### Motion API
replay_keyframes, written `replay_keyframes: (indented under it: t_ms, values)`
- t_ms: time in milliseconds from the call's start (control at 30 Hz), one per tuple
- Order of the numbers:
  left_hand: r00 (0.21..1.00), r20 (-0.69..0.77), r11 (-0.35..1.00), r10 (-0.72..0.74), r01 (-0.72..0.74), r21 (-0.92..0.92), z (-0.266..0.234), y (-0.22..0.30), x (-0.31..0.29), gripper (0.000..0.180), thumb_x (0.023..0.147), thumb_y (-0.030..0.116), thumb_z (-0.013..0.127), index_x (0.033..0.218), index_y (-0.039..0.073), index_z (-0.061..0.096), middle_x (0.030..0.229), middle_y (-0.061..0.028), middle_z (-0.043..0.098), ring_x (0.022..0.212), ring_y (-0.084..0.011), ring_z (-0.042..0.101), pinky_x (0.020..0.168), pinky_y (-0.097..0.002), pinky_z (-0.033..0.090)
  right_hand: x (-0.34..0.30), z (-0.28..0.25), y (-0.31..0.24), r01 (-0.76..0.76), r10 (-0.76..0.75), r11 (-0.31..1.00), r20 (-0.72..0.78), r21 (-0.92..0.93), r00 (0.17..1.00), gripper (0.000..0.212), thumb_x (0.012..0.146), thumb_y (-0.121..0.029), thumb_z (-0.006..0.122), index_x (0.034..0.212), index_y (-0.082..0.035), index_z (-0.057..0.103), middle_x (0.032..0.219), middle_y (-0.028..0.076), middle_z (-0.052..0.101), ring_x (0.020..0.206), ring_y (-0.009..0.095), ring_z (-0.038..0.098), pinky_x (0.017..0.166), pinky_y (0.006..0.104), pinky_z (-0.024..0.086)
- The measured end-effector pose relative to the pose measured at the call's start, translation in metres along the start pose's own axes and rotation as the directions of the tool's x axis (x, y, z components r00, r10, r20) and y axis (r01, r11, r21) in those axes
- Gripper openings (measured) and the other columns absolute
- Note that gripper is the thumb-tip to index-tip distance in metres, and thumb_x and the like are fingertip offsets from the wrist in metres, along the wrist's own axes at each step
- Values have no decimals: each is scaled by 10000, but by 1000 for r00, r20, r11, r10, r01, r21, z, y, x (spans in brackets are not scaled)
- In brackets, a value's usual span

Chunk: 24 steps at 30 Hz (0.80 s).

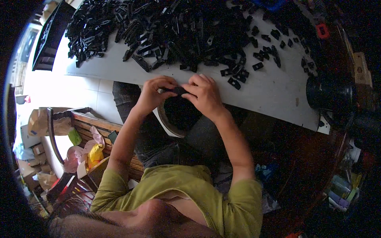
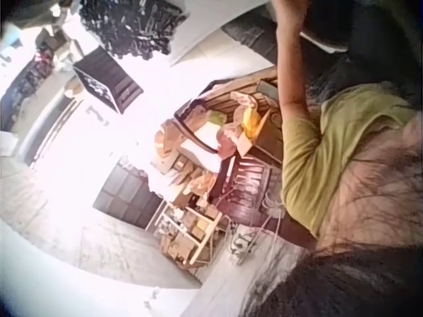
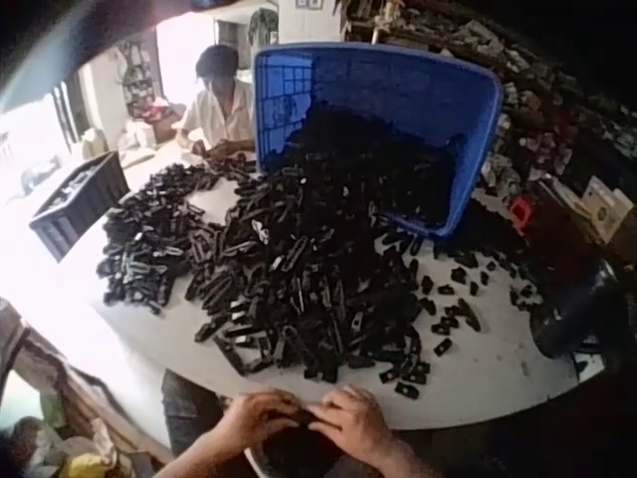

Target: Assembling small black plastic components by snapping them together.

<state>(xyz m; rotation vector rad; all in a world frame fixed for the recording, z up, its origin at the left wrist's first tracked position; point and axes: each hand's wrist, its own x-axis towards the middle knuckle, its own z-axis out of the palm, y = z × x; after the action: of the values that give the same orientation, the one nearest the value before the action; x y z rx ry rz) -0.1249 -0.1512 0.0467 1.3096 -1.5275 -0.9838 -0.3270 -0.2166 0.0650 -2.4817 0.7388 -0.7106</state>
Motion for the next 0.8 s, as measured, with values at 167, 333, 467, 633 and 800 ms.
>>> replay_keyframes:
  t_ms: [167,333,467,633,800]
  values:
    - [989,17,974,148,-149,168,-5,5,-3,236,700,-39,744,910,-15,640,980,-137,648,922,-262,636,779,-339,504,3,4,-4,-64,65,996,-24,58,998,317,725,-62,719,1041,-74,698,867,55,534,830,223,566,663,352,463]
    - [859,-378,829,344,-90,552,-20,6,18,256,773,42,701,1014,23,619,898,-123,593,829,-302,604,719,-371,493,27,10,0,-30,-15,936,-126,-350,992,288,774,-9,626,1057,-54,660,909,60,534,867,244,572,676,361,477]
    - [926,-325,718,191,93,689,-13,13,20,181,796,131,704,911,35,603,874,-130,559,820,-328,587,701,-403,490,28,9,12,19,-74,855,-85,-518,994,216,778,14,609,989,-26,628,938,79,538,823,259,579,679,347,493]
    - [966,-242,742,86,100,663,-3,20,8,193,780,81,667,965,61,617,1005,-130,568,871,-341,579,722,-410,494,11,8,3,-14,-59,965,-269,-260,961,218,773,34,646,983,-7,608,959,89,555,789,223,598,664,309,502]
    - [944,-23,652,329,-210,729,-5,19,14,288,755,44,651,1040,83,628,1056,-105,576,922,-314,573,755,-397,501,-10,5,11,-333,540,774,-286,538,792,245,850,26,633,1092,-1,612,1004,41,583,778,110,628,690,233,516]
